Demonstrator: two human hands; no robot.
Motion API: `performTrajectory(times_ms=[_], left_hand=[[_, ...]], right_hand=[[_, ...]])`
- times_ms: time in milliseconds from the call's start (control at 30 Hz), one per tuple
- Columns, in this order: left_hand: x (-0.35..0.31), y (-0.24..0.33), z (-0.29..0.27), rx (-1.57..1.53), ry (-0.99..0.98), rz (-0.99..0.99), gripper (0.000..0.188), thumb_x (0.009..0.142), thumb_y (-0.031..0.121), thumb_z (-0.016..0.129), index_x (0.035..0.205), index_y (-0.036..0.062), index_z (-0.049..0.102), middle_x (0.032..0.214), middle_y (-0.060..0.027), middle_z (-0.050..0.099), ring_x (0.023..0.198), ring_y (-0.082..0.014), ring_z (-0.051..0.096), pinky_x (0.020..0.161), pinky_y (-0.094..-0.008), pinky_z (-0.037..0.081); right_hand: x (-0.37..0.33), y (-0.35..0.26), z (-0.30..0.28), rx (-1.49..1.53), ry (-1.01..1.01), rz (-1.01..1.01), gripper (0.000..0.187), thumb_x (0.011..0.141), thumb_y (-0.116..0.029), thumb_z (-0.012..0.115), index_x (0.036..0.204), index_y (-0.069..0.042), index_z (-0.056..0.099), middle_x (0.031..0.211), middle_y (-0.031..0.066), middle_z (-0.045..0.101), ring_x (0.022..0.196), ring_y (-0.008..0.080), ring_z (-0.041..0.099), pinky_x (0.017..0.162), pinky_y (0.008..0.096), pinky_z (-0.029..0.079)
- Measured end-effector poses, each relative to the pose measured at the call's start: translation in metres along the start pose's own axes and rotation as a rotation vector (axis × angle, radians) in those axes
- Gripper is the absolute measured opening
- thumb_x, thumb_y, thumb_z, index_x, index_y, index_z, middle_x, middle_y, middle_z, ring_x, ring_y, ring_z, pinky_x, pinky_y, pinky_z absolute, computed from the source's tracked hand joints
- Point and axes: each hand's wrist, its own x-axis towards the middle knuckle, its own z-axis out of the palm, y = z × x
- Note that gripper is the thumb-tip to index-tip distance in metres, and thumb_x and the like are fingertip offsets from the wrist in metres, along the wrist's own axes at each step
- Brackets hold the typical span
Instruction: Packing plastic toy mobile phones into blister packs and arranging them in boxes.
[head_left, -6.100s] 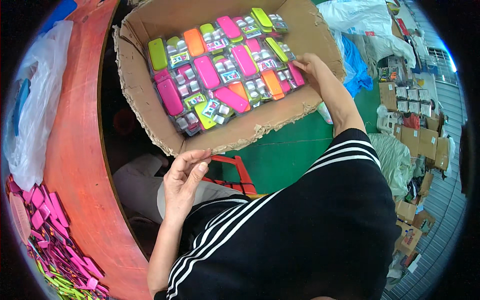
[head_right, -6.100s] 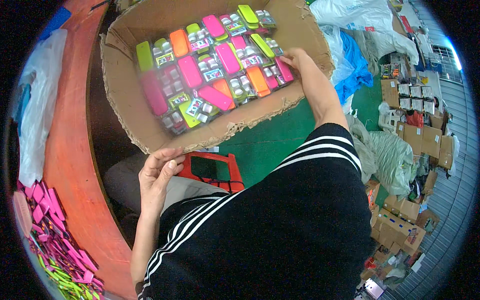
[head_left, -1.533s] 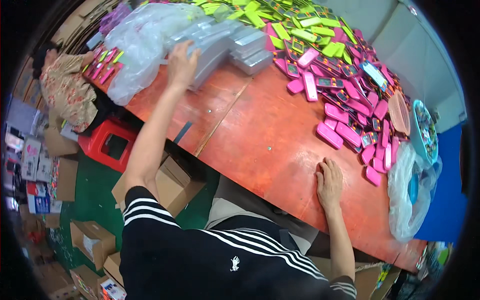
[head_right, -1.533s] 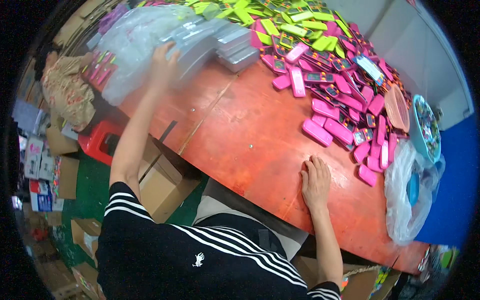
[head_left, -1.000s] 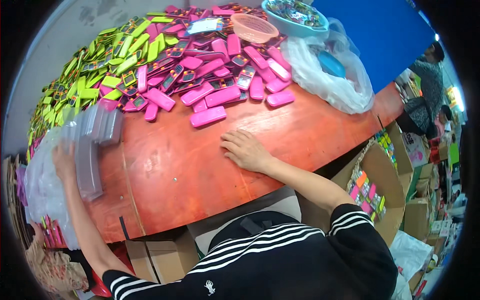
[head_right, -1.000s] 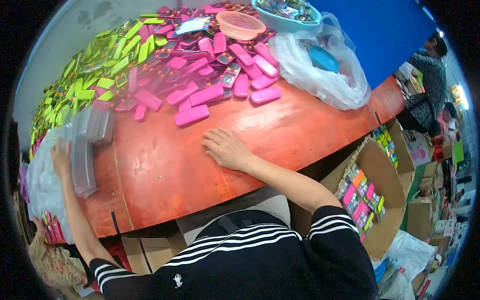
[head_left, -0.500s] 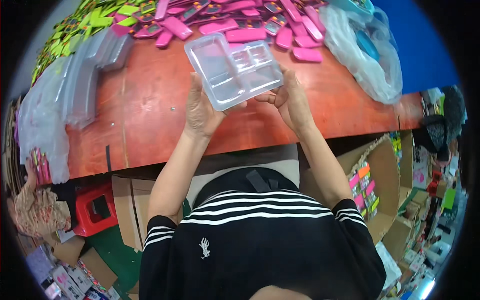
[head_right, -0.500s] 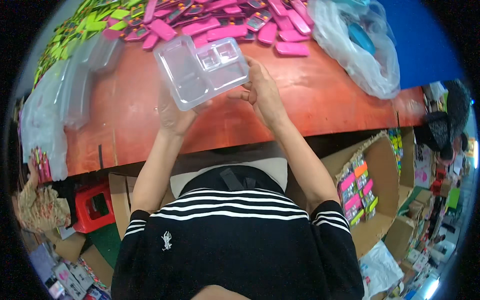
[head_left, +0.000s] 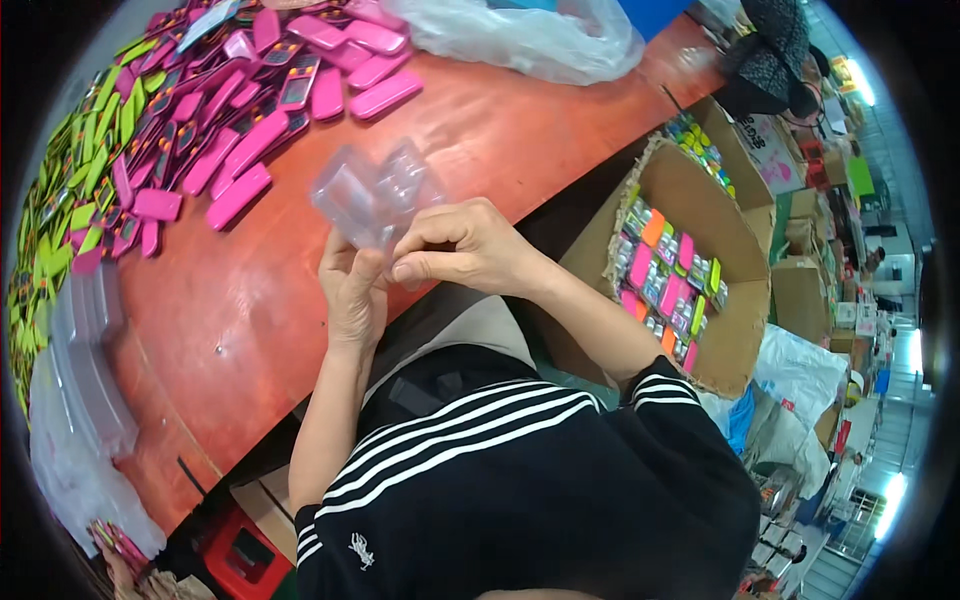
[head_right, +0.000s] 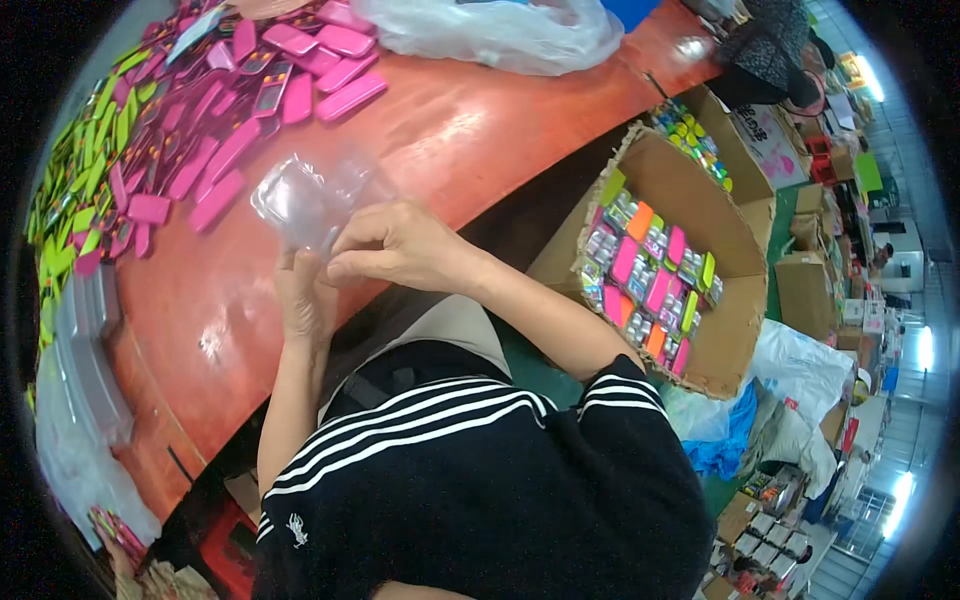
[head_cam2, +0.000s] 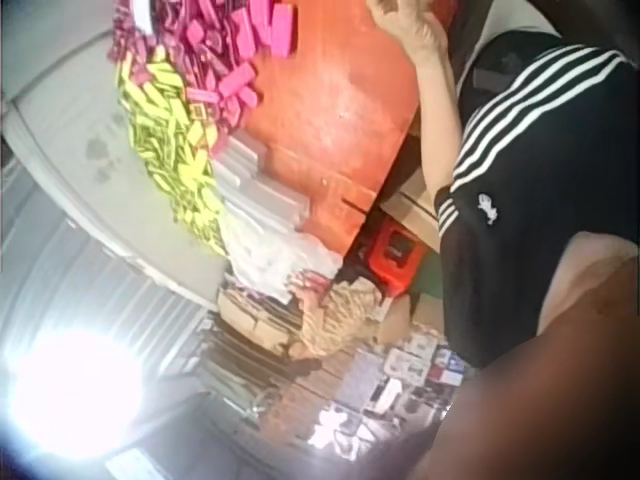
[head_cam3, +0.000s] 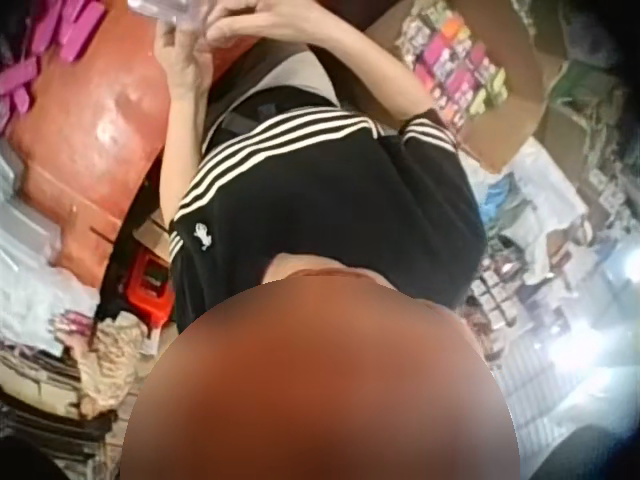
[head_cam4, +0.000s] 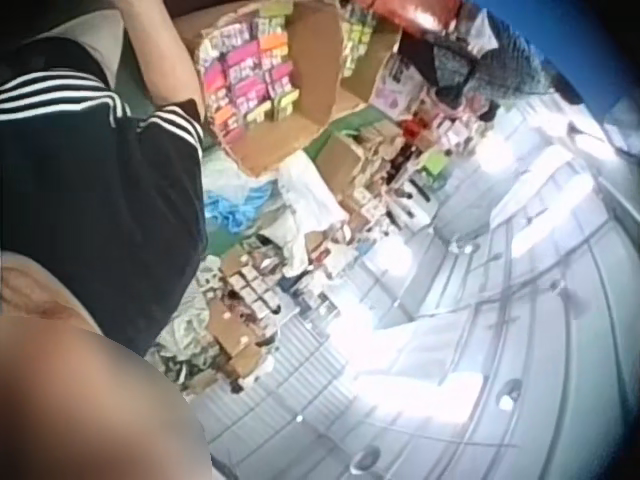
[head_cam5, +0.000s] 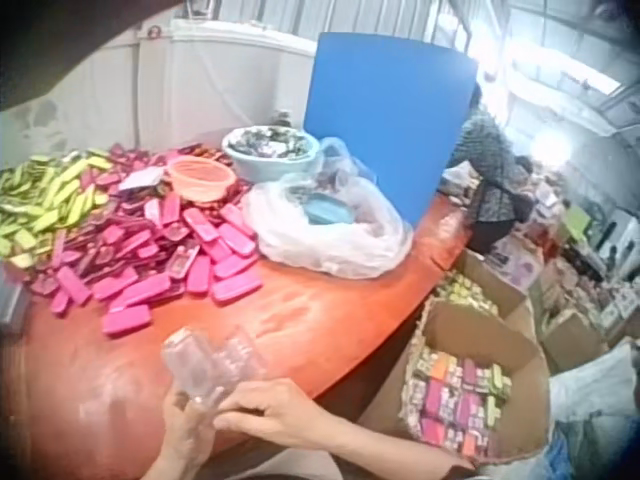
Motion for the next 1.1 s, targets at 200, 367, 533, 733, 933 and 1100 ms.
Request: performTrajectory(times_ms=[200, 367, 533, 733, 933, 1100], left_hand=[[0.013, -0.011, 0.002, 0.054, 0.054, -0.014, 0.057, 0.075, 0.025, 0.070, 0.122, 0.0037, 0.045, 0.112, -0.0072, 0.054, 0.102, -0.0195, 0.055, 0.084, -0.0341, 0.048], [0.012, -0.001, -0.013, -0.005, 0.058, -0.095, 0.051, 0.080, 0.020, 0.064, 0.125, 0.0095, 0.042, 0.118, -0.0067, 0.051, 0.107, -0.0227, 0.053, 0.084, -0.0453, 0.050], [0.007, -0.006, -0.008, -0.063, 0.038, -0.101, 0.069, 0.074, 0.033, 0.072, 0.126, 0.0035, 0.039, 0.120, -0.0107, 0.051, 0.106, -0.0226, 0.056, 0.083, -0.0399, 0.053], [0.007, -0.004, -0.012, -0.061, 0.049, -0.109, 0.068, 0.074, 0.032, 0.072, 0.127, 0.0041, 0.039, 0.119, -0.0107, 0.052, 0.106, -0.0236, 0.056, 0.082, -0.0397, 0.053], [0.011, -0.011, -0.009, 0.007, 0.058, -0.078, 0.067, 0.074, 0.031, 0.073, 0.125, 0.0044, 0.040, 0.118, -0.0098, 0.051, 0.105, -0.0224, 0.055, 0.086, -0.0405, 0.050], [0.008, -0.007, 0.000, -0.018, 0.047, -0.094, 0.065, 0.073, 0.031, 0.073, 0.124, 0.0061, 0.041, 0.116, -0.0072, 0.052, 0.103, -0.0214, 0.056, 0.086, -0.0397, 0.050]], right_hand=[[-0.008, 0.000, -0.024, 0.114, 0.232, 0.194, 0.008, 0.079, -0.007, 0.061, 0.074, -0.001, 0.063, 0.064, -0.0026, 0.055, 0.060, 0.0039, 0.050, 0.053, 0.0210, 0.040], [0.025, 0.015, -0.069, -1.303, 0.424, -0.152, 0.015, 0.071, -0.017, 0.059, 0.060, -0.008, 0.054, 0.061, 0.0075, 0.058, 0.052, 0.0224, 0.058, 0.043, 0.0333, 0.044], [0.055, 0.086, -0.089, -1.541, 0.285, 0.104, 0.018, 0.073, -0.023, 0.057, 0.066, -0.007, 0.060, 0.067, 0.0097, 0.062, 0.057, 0.0254, 0.062, 0.044, 0.0382, 0.046], [0.043, 0.055, -0.064, -1.161, 0.319, 0.105, 0.025, 0.079, -0.030, 0.060, 0.071, -0.006, 0.065, 0.071, 0.0094, 0.064, 0.062, 0.0226, 0.063, 0.050, 0.0340, 0.047], [0.020, -0.006, -0.012, -0.070, -0.046, 0.179, 0.018, 0.072, -0.015, 0.072, 0.083, -0.003, 0.066, 0.071, 0.0031, 0.062, 0.064, 0.0070, 0.056, 0.057, 0.0224, 0.044], [0.031, 0.043, -0.087, -1.003, 0.376, 0.114, 0.042, 0.078, -0.038, 0.062, 0.111, -0.011, 0.057, 0.111, 0.0168, 0.054, 0.099, 0.0319, 0.055, 0.079, 0.0426, 0.044]])
